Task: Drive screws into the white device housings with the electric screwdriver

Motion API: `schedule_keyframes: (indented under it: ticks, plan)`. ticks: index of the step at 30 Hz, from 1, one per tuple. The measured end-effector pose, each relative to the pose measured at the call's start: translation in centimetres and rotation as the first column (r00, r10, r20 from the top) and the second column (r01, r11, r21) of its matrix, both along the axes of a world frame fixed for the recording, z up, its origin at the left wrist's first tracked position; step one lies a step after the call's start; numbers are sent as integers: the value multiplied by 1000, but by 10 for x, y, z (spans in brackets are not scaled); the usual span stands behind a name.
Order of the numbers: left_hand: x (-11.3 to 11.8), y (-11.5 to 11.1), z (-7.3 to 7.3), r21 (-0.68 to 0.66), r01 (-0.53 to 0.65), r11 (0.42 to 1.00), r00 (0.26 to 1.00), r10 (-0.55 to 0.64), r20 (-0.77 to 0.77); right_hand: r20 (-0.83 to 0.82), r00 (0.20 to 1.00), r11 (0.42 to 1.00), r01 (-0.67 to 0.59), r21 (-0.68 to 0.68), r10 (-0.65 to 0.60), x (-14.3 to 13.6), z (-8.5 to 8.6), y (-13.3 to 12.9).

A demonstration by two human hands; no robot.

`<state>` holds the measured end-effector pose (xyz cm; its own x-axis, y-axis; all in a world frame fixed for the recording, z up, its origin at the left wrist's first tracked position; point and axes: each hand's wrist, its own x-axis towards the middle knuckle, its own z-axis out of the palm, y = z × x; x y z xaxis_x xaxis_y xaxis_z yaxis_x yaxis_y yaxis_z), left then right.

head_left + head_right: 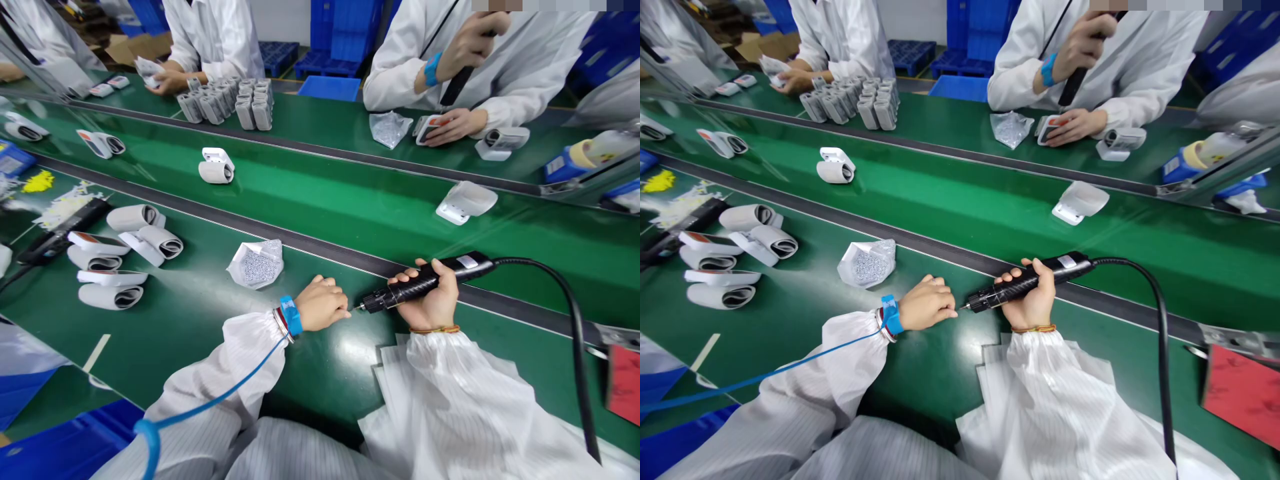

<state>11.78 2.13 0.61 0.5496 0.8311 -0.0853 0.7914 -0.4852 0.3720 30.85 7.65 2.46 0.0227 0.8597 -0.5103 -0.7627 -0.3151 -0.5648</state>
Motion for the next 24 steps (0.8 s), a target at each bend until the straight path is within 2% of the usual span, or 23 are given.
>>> schedule_keyframes:
  ticks: [8,11,14,16,19,21,22,24]
  plan:
    - [5,-1,-4,-31,-133,991,976,137,170,-3,1000,992,10,-125,-10,5,-8,5]
    - [5,-1,-6,-44,-187,981,938,192,287,2,1000,991,7,-136,-7,5,-7,6]
    - [4,1,-8,-86,-254,963,866,266,423,7,1000,990,3,-142,-2,4,-7,6]
    - [3,2,-9,-168,-308,936,759,348,551,10,1000,990,1,-143,0,4,-7,6]
    - [1,6,-13,-377,-343,860,479,505,718,13,1000,989,2,-145,0,5,-7,6]
    - [-2,9,-15,-474,-336,814,312,571,759,15,1000,989,1,-146,1,5,-7,6]
    - [-3,10,-16,-498,-336,799,258,587,768,17,1000,989,0,-146,2,5,-7,7]
    - [-4,12,-17,-520,-333,787,206,598,774,21,1000,989,-2,-146,5,4,-7,7]
